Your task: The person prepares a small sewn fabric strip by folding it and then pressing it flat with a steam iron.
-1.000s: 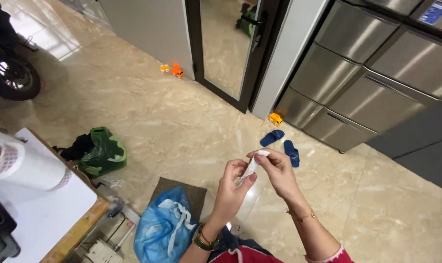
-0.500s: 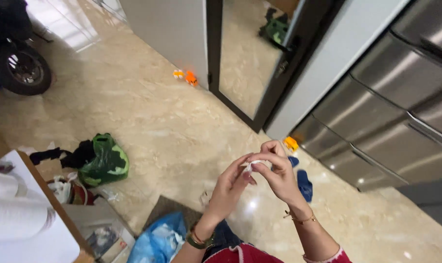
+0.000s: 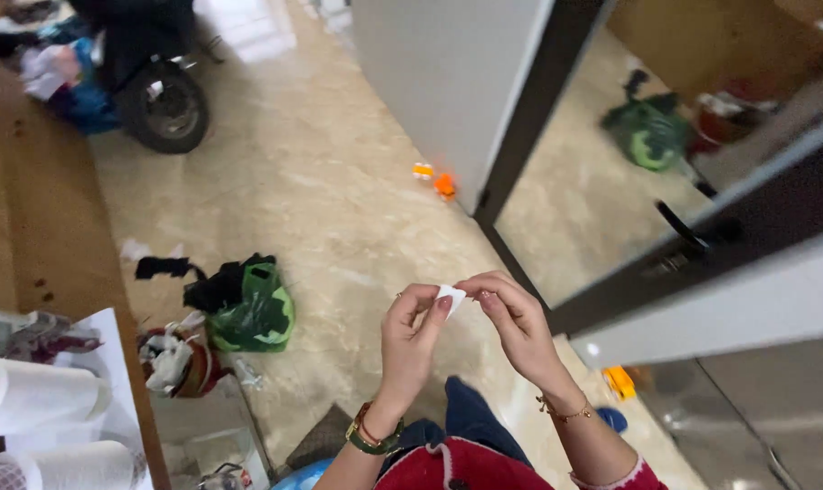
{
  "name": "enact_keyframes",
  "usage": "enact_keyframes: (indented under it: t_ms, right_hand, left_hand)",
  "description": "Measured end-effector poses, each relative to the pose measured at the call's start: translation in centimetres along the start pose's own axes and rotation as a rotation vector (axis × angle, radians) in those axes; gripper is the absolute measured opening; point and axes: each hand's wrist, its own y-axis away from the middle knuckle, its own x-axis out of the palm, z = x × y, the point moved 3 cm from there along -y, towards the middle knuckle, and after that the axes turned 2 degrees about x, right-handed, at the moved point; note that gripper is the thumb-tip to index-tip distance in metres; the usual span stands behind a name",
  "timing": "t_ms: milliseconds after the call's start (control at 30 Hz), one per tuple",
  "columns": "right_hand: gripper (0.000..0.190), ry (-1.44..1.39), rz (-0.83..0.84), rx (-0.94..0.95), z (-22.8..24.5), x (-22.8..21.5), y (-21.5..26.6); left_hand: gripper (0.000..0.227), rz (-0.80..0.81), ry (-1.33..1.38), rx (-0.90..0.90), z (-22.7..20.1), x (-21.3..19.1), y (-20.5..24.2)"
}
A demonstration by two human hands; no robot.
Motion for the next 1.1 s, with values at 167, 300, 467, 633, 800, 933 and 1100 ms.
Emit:
enact_keyframes:
  t_ms: [167,300,467,633,800,933,1100]
  right_hand:
    - [0.01,-0.063,-0.008,0.046,-5.3,1.4,-9.7]
    - [0.004,-0.02,0.061,-0.055,-8.4,1.8,-18.7]
    - [0.01,0.128,0.232,-0.228,-10.6,2.8,-30.6]
    - [0.003,-0.027,0.377,-0.234,-14.3,7.1,-39.8]
    - [0.013,-0.195,0.517,-0.164,-15.5,13.2,-47.8]
    - [0.01,-0.186,0.559,-0.194,-16.5,18.8,-54.5]
    - [0.007,-0.181,0.588,-0.341,-16.4,27.7,-63.5]
  left_hand:
    - [0.009,-0.125,-0.059,0.045,1.5,-1.5,-8.2]
    - [0.013,-0.207,-0.032,0.063,4.0,-2.0,-15.9]
    - [0.01,-0.262,-0.069,0.133,5.1,-3.3,-26.5]
    - [0.004,-0.475,0.019,0.162,6.1,-7.1,-33.6]
    - [0.01,-0.634,0.008,0.149,6.7,-12.7,-39.6]
    - [0.013,-0.664,0.005,0.166,6.5,-18.2,-45.2]
    - [0.015,-0.662,0.012,0.277,5.1,-27.7,-53.2]
